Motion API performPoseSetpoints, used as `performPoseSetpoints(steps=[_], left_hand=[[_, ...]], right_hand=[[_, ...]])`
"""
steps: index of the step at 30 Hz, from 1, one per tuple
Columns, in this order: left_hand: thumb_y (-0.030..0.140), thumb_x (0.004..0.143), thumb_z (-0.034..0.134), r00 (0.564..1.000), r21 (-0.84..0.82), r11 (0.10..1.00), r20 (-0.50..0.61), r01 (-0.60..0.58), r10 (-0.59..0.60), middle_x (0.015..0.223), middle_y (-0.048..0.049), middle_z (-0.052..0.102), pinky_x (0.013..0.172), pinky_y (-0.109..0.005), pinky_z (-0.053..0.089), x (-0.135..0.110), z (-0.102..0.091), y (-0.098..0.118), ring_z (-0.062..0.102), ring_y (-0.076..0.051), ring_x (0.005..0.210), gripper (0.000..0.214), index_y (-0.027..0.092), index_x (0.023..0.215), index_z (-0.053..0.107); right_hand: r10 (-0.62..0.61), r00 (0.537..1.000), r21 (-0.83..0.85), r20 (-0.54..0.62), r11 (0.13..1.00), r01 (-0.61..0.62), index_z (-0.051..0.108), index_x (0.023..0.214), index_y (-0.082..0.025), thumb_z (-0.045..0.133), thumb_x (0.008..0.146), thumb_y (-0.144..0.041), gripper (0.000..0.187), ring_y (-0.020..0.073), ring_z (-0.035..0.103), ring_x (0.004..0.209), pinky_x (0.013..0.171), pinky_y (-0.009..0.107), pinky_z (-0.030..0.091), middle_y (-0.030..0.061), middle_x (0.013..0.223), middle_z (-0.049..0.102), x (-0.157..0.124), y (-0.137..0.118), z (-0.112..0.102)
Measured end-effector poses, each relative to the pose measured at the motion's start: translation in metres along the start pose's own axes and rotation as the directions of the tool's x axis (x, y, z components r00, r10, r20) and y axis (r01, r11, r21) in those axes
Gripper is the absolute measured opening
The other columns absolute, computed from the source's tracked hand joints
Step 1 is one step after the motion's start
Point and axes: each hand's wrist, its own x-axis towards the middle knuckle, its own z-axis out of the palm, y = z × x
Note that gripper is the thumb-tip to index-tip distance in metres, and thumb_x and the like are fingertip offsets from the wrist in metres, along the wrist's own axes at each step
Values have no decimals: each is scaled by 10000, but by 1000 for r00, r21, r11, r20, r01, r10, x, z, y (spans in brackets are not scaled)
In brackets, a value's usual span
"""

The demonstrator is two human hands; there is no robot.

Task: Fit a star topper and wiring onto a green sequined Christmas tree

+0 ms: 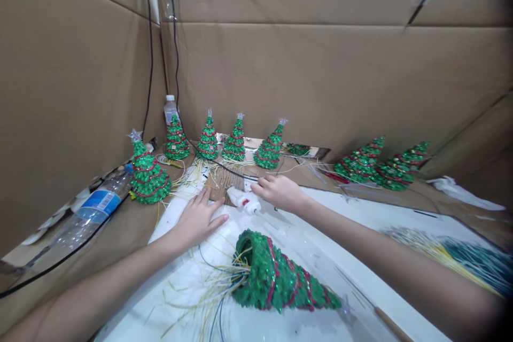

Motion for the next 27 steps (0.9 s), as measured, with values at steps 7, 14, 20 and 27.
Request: performPoseSetpoints(steps=[7,14,20,27], left_hand=[[499,941,455,1000,16,1000,6,4,-4,1486,-165,448,1137,-489,327,0,-1,1,397,-340,1390,508,224,1359,539],[483,938,467,1000,28,1000,15,6,-6,1481,-195,444,1117,-498,354,-1,-5,4,406,-368,1381,487,193,1316,569],[479,935,471,1000,29,1000,17,6,-7,1468,-181,468,1117,-499,355,-1,-6,4,414,-363,1377,477,202,1310,574],[492,930,472,1000,23,1000,11,7,-7,1466,-162,475,1115,-500,352,0,-3,3,418,-350,1372,481,216,1313,567]], right_hand=[[237,965,179,111,950,-254,639,1072,-153,538,945,-324,236,198,651,904,780,349,508,96,1005,681,13,5,2],[347,817,430,461,718,-548,582,1181,-154,557,937,-408,353,180,637,932,796,377,555,74,1119,629,34,22,9],[247,702,490,668,563,-665,574,1203,-159,574,931,-375,347,193,627,985,829,399,550,85,1175,611,39,37,8],[295,709,486,640,560,-671,583,1186,-161,562,937,-387,337,187,629,971,825,392,550,84,1161,618,31,38,5]])
